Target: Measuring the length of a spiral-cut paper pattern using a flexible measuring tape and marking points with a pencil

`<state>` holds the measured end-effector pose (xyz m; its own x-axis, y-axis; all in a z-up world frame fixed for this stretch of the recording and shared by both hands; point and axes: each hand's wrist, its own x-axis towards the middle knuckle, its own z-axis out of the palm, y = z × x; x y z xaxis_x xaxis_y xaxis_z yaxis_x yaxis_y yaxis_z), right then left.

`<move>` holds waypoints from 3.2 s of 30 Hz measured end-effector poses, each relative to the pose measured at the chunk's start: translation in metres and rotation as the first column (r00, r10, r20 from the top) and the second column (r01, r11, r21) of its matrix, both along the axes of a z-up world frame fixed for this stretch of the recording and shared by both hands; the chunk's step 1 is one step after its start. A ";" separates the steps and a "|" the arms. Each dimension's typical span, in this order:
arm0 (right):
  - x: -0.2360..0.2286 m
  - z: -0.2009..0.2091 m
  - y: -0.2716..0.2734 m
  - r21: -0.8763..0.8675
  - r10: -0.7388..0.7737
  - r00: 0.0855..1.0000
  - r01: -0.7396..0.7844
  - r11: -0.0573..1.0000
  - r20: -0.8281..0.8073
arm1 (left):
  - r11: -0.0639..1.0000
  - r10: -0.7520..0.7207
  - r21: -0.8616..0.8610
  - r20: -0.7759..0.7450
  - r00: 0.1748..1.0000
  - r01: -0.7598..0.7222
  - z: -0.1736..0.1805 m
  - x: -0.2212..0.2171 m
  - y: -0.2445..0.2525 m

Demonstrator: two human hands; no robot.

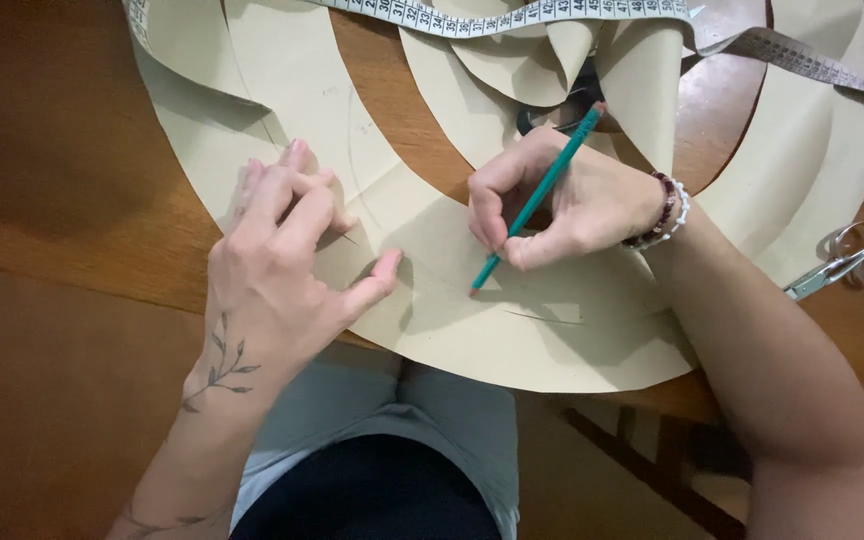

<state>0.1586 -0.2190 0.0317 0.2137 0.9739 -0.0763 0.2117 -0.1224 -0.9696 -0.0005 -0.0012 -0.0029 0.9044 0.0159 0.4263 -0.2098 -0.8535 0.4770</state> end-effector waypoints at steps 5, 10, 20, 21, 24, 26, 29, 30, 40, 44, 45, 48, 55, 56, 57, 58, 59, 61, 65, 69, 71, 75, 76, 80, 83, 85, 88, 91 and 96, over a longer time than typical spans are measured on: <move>-0.002 0.002 0.000 0.018 -0.045 0.999 0.045 0.999 -0.004 | 1.000 0.001 0.015 0.016 1.000 -0.001 0.002 0.001 0.000; 0.001 0.000 -0.001 -0.037 0.010 0.999 -0.009 0.999 0.033 | 1.000 0.007 0.022 -0.010 1.000 -0.007 0.000 0.000 0.001; 0.005 -0.003 -0.005 0.036 0.026 0.995 -0.023 0.999 -0.095 | 1.000 -0.015 0.010 0.126 0.992 0.014 -0.004 0.001 0.002; 0.005 -0.003 -0.005 0.051 0.022 0.995 -0.017 0.999 -0.099 | 0.999 -0.023 -0.026 0.155 0.988 0.027 -0.002 0.001 0.002; 0.002 -0.004 -0.003 0.065 -0.013 0.997 0.018 0.998 -0.079 | 1.000 -0.014 0.029 0.248 0.969 0.007 0.004 -0.008 -0.001; 0.002 -0.004 -0.001 0.070 -0.057 0.997 0.060 0.996 -0.046 | 0.993 -0.018 0.118 0.320 0.947 -0.021 0.008 -0.015 -0.007; -0.001 -0.001 0.000 0.089 -0.052 0.992 0.062 0.994 -0.112 | 0.977 -0.208 0.081 0.202 0.957 0.196 0.010 -0.029 -0.020; 0.000 -0.001 0.000 0.054 -0.038 0.998 0.040 0.998 -0.047 | 0.971 -0.225 0.116 0.178 0.958 0.207 0.008 -0.031 -0.023; 0.000 0.002 -0.001 -0.092 0.031 0.997 -0.024 0.995 0.070 | 0.963 -0.228 0.170 0.096 0.969 0.209 0.001 -0.035 -0.027; 0.000 0.003 0.000 -0.097 0.048 0.996 -0.041 0.994 0.069 | 0.955 -0.229 0.213 0.097 0.969 0.204 0.002 -0.036 -0.029; 0.000 0.002 0.000 -0.079 0.043 0.996 -0.037 0.996 0.083 | 0.953 -0.232 0.220 0.093 0.968 0.207 0.002 -0.036 -0.030; 0.000 0.004 -0.001 -0.090 0.049 0.996 -0.043 0.995 0.069 | 0.947 -0.231 0.248 0.088 0.969 0.203 0.003 -0.035 -0.031; 0.001 0.001 -0.002 -0.086 0.060 0.992 -0.050 0.995 0.112 | 0.943 -0.223 0.271 0.081 0.972 0.194 0.002 -0.037 -0.032; 0.001 0.001 -0.003 -0.086 0.061 0.992 -0.051 0.995 0.114 | 0.943 -0.222 0.272 0.082 0.972 0.192 0.002 -0.037 -0.032; 0.001 0.000 -0.003 -0.092 0.084 0.994 -0.077 0.993 0.074 | 0.943 -0.223 0.270 0.078 0.972 0.195 0.002 -0.037 -0.032; 0.002 0.000 -0.003 -0.097 0.106 0.994 -0.102 0.990 0.034 | 0.943 -0.225 0.267 0.074 0.972 0.198 0.002 -0.037 -0.032; 0.002 -0.001 -0.003 -0.097 0.107 0.993 -0.103 0.990 0.041 | 0.943 -0.224 0.269 0.081 0.971 0.195 0.001 -0.038 -0.032; 0.001 -0.004 -0.005 0.032 -0.009 1.000 0.010 0.999 -0.003 | 0.947 -0.219 0.262 0.106 0.970 0.185 -0.001 -0.039 -0.032; 0.003 0.008 -0.009 0.187 -0.178 0.984 0.180 0.966 -0.029 | 0.958 -0.261 0.165 0.149 0.954 0.236 0.004 -0.042 -0.027; 0.002 0.052 -0.036 0.516 -0.294 0.943 0.332 0.790 -0.156 | 0.965 -0.253 0.008 0.294 0.922 0.262 0.009 -0.056 -0.027; 0.003 0.067 -0.066 0.534 -0.391 0.918 0.363 0.764 -0.065 | 0.968 -0.225 -0.019 0.370 0.901 0.249 0.005 -0.063 -0.030; 0.048 0.046 -0.183 0.624 -0.765 0.643 0.612 0.486 -0.035 | 0.912 -0.353 -0.036 0.439 0.826 0.408 0.004 -0.072 -0.050; 0.072 0.035 -0.221 0.606 -0.762 0.648 0.601 0.521 0.012 | 0.860 -0.459 -0.019 0.407 0.789 0.510 0.008 -0.072 -0.055; 0.062 0.057 -0.205 0.537 -0.919 0.394 0.773 0.339 0.014 | 0.812 -0.533 -0.052 0.342 0.774 0.582 0.001 -0.075 -0.070; -0.001 0.095 -0.122 0.507 -0.822 0.569 0.715 0.482 -0.022 | 0.792 -0.546 -0.069 0.365 0.754 0.607 0.007 -0.065 -0.067; -0.024 0.104 -0.075 0.512 -0.803 0.572 0.645 0.567 0.169 | 0.865 -0.469 0.005 0.359 0.807 0.501 0.003 -0.059 -0.060; -0.015 0.076 -0.047 0.476 -0.556 0.809 0.418 0.774 0.193 | 0.963 -0.268 0.094 0.294 0.917 0.251 0.009 -0.048 -0.044; -0.028 0.071 -0.021 0.376 -0.397 0.886 0.292 0.879 0.240 | 0.974 -0.199 0.142 0.181 0.963 0.175 0.016 -0.040 -0.029; -0.027 0.026 -0.012 0.136 -0.163 0.986 0.166 0.977 -0.037 | 0.941 -0.255 0.234 0.026 0.967 0.242 0.000 -0.045 -0.029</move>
